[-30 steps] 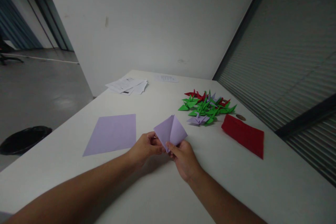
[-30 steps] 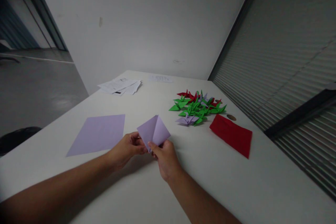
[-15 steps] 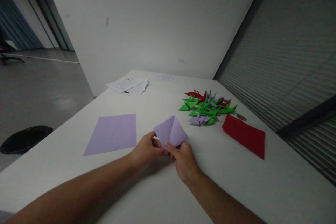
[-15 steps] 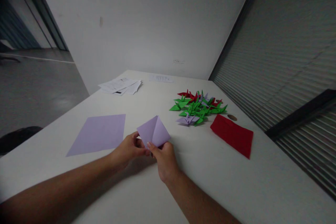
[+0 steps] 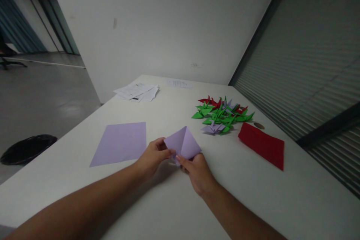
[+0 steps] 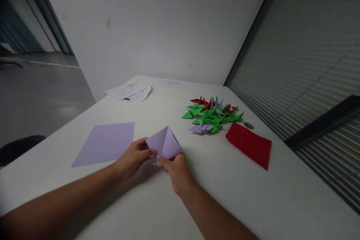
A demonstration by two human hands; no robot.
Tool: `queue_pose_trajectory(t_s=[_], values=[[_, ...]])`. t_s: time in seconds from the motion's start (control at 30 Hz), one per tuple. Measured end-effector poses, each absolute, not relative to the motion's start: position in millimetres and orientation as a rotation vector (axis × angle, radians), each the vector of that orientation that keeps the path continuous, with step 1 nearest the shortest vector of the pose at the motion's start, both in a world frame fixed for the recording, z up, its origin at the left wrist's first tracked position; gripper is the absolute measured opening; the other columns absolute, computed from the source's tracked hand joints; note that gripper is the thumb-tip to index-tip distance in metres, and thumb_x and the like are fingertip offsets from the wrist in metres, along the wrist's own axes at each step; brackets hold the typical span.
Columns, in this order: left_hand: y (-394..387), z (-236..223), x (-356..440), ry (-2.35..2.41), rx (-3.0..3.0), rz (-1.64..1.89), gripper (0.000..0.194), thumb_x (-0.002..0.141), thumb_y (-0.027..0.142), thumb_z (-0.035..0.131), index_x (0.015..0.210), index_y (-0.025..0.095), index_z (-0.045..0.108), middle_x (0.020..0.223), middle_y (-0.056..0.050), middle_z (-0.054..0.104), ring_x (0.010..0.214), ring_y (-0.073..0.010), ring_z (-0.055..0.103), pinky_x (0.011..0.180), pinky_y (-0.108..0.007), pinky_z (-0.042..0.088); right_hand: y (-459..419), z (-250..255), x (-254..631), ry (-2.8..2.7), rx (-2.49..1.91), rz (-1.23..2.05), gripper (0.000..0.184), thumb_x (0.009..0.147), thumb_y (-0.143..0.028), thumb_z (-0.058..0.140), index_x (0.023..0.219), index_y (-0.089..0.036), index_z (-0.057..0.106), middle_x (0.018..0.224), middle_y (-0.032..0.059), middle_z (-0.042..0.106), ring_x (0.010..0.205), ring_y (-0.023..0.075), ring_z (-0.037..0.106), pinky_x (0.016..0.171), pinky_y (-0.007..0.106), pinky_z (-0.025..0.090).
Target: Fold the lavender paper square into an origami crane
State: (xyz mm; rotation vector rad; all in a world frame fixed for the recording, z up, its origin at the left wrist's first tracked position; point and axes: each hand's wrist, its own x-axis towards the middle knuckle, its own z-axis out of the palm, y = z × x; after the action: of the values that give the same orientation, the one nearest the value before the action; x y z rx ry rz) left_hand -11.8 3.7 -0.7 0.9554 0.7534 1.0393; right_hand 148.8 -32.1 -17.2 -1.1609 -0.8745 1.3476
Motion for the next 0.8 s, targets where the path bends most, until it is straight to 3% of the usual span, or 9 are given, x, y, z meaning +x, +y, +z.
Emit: queue_pose_trajectory(t_s=[0.2,0.4,0.5,0.8], values=[[9,-2,-17,0.855,0.975,1.121,0.038,0.059,0.022,0.092,0.083,0.015,0.063,0.075,0.0,0.067,0.07,-0.0135,0.061,0.066,-0.025,0.046,-34,-17,151,-0.942,-1.177,1.475,0.044,0.061,-0.032,0.092,0.094,-0.012,0.072,0.07,0.0015,0.067,0.055,0.0108,0.048,0.049,0.023,0.033],[8,1,-17,0.87,0.985,1.091,0.04,0.057,0.02,0.091,0.083,0.016,0.061,0.076,0.0,0.07,0.068,-0.0141,0.061,0.065,-0.025,0.047,-30,-14,158,-0.94,-1.101,1.452,0.049,0.064,-0.043,0.092,0.096,-0.01,0.076,0.084,0.01,0.077,0.071,0.0201,0.066,0.066,0.031,0.05],[7,4,-18,0.884,1.037,1.033,0.038,0.056,0.017,0.09,0.082,0.015,0.062,0.076,-0.002,0.071,0.068,-0.0144,0.062,0.065,-0.026,0.048,-29,-12,162,-1.015,-1.156,1.42,0.049,0.064,-0.045,0.092,0.094,-0.008,0.078,0.084,0.0112,0.078,0.075,0.0231,0.069,0.071,0.033,0.053],[8,10,-20,0.967,1.066,0.981,0.036,0.056,0.025,0.092,0.077,0.014,0.065,0.069,-0.001,0.069,0.06,-0.0131,0.059,0.058,-0.024,0.044,-24,-42,169,-1.218,-1.353,1.38,0.043,0.062,-0.044,0.087,0.085,-0.009,0.079,0.07,0.0071,0.074,0.057,0.0189,0.064,0.053,0.028,0.049]])
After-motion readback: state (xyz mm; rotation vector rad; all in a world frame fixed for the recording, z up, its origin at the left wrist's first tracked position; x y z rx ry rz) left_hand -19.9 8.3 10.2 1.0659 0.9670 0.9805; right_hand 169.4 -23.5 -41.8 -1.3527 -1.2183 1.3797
